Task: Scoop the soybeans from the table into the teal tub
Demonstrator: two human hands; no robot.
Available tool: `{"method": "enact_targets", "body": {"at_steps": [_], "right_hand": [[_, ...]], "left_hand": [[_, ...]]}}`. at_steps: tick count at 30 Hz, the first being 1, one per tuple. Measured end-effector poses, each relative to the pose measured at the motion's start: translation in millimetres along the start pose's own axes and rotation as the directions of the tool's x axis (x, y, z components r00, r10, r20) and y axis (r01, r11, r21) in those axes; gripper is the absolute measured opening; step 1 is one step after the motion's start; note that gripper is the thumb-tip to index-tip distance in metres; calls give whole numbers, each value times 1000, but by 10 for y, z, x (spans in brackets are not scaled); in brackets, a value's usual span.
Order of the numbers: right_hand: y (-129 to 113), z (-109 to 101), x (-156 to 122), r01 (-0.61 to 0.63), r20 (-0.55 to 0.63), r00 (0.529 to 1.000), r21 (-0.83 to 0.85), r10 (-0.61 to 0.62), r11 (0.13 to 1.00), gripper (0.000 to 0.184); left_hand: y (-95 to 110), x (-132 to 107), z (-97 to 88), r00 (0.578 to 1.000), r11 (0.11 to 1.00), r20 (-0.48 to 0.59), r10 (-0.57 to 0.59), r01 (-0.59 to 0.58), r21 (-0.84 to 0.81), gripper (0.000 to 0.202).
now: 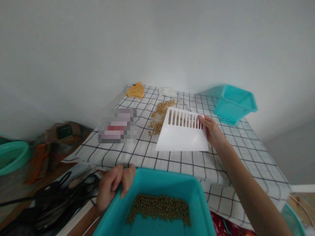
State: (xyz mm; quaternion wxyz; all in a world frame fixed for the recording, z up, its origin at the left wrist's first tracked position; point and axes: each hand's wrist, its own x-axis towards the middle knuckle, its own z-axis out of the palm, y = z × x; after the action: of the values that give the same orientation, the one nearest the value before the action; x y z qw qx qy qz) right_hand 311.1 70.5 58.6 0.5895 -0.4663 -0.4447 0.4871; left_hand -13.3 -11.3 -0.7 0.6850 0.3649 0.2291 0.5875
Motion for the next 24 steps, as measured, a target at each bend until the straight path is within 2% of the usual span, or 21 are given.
{"method": "enact_targets", "body": {"at_steps": [4, 6, 9, 12, 15, 17, 20, 22, 24], "right_hand": [[93, -55, 81, 1, -166, 986, 0, -1, 1000, 38], [128, -73, 99, 15, -206, 978, -32, -21, 999, 39], [150, -78, 108, 73, -191, 977, -112, -94, 991, 40], [149, -54, 118, 150, -173, 968, -190, -183, 970, 40], [126, -13, 114, 187, -161, 963, -188, -218, 964, 38], [86, 20, 79, 140, -139, 978, -116, -156, 983, 37], [-3, 60, -38, -71, -2, 997, 13, 71, 997, 34], [-52, 66, -129, -227, 160, 963, 48, 217, 973, 33], [-70, 44, -193, -295, 305, 916, 71, 261, 953, 34]], "left_hand": [[46, 33, 5, 999, 999, 19, -29, 29, -13, 48], [39, 33, 2, 1000, 1000, 19, -23, 23, 0, 47], [17, 17, 0, 1000, 1000, 13, -17, 17, 25, 46], [14, -2, 23, 998, 1000, -55, -23, 23, -8, 44], [45, -6, 56, 996, 999, -83, -26, 22, -44, 43], [75, 5, 61, 996, 998, -78, -39, 35, -58, 43], [123, 27, 45, 996, 995, -60, -70, 66, -78, 41], [153, 39, 43, 994, 993, -63, -94, 89, -80, 42], [183, 51, 67, 994, 995, -77, -82, 77, -70, 43]]}}
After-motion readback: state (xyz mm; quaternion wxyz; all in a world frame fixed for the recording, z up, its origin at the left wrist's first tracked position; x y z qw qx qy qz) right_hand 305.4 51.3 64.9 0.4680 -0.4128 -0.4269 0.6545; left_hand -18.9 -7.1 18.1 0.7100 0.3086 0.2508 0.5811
